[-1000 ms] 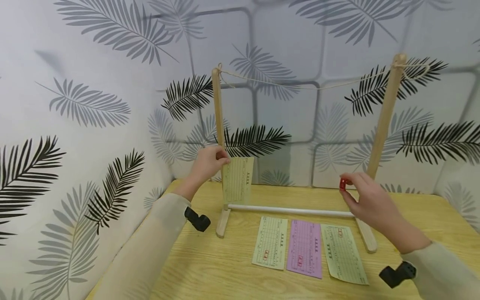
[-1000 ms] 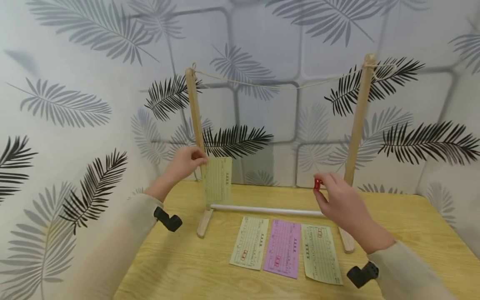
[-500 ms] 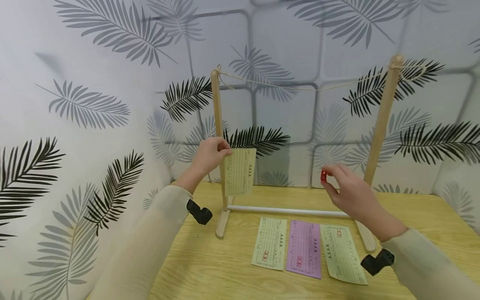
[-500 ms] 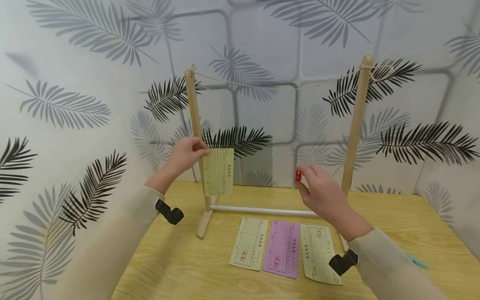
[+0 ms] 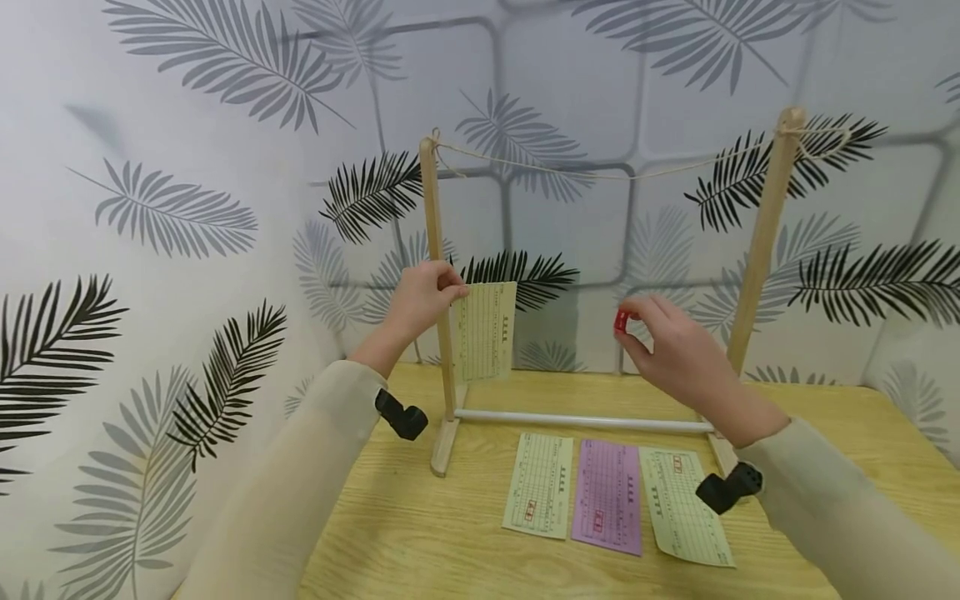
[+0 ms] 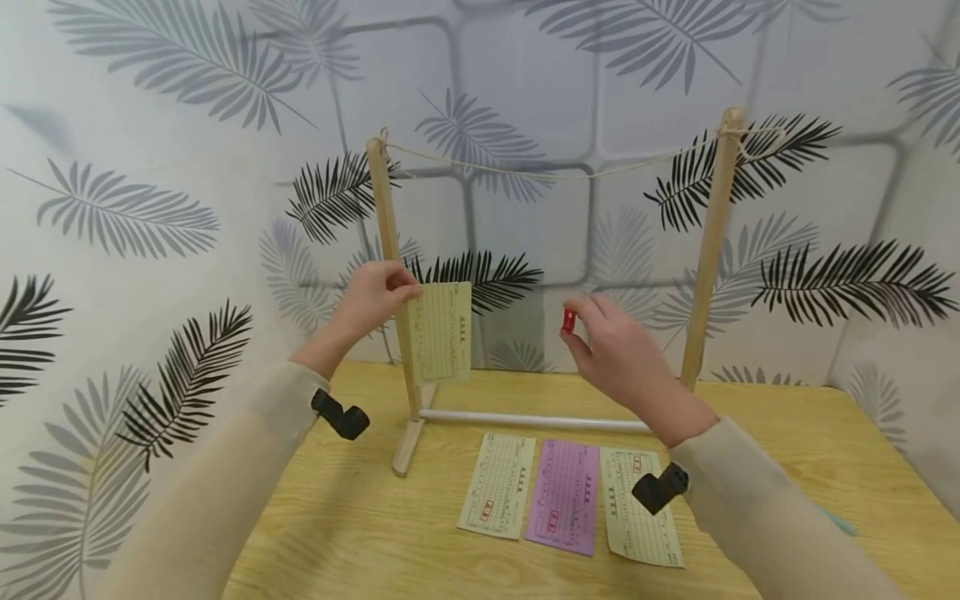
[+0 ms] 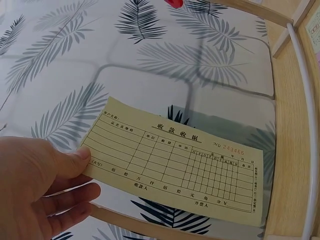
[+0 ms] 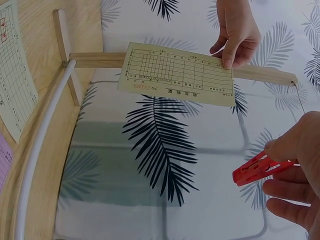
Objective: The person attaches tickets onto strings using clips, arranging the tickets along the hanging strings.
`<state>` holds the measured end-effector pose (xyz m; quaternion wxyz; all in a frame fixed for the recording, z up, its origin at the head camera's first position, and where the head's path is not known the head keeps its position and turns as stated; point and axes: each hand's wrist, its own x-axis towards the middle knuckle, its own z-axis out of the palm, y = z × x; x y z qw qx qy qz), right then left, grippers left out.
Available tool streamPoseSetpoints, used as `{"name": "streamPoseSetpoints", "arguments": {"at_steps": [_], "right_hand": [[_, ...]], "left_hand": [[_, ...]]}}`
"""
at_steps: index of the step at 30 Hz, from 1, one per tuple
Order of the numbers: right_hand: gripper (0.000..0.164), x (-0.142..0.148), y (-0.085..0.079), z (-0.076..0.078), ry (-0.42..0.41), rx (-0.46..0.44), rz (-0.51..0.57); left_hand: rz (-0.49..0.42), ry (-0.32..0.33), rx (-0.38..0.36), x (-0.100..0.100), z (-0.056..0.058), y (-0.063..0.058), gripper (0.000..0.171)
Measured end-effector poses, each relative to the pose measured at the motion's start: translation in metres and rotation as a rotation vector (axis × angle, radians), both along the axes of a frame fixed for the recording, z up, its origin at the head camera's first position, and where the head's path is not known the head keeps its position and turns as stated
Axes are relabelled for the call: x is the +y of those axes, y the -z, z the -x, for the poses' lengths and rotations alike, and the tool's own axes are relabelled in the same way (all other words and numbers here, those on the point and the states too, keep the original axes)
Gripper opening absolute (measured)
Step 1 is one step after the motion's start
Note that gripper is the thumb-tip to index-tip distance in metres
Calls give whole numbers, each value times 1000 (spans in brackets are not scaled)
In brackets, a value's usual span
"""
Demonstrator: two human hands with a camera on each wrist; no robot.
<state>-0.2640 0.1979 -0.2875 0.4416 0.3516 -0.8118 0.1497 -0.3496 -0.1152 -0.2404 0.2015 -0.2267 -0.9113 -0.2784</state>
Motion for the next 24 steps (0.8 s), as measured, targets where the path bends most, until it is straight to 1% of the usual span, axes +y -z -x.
{"name": "streamPoseSetpoints", "arguments": {"at_steps": [6, 10, 14, 17, 21, 24], "right_hand": [[34, -10, -10, 7, -25, 4, 3], [33, -16, -16, 11, -31, 14, 11], [32, -21, -24, 13, -67, 29, 7], [31, -25, -32, 14, -105, 49, 5], [31, -29, -42, 14, -131, 81, -3], [31, -33, -51, 12, -137, 71, -3]], "left_hand": [[8, -9, 9, -1, 0, -13, 13], [6, 0, 1, 1, -1, -20, 13], [10, -6, 11, 2, -2, -26, 13], [26, -19, 34, 2, -2, -33, 14], [51, -22, 47, 3, -2, -44, 14], [58, -20, 54, 4, -3, -53, 14]]}}
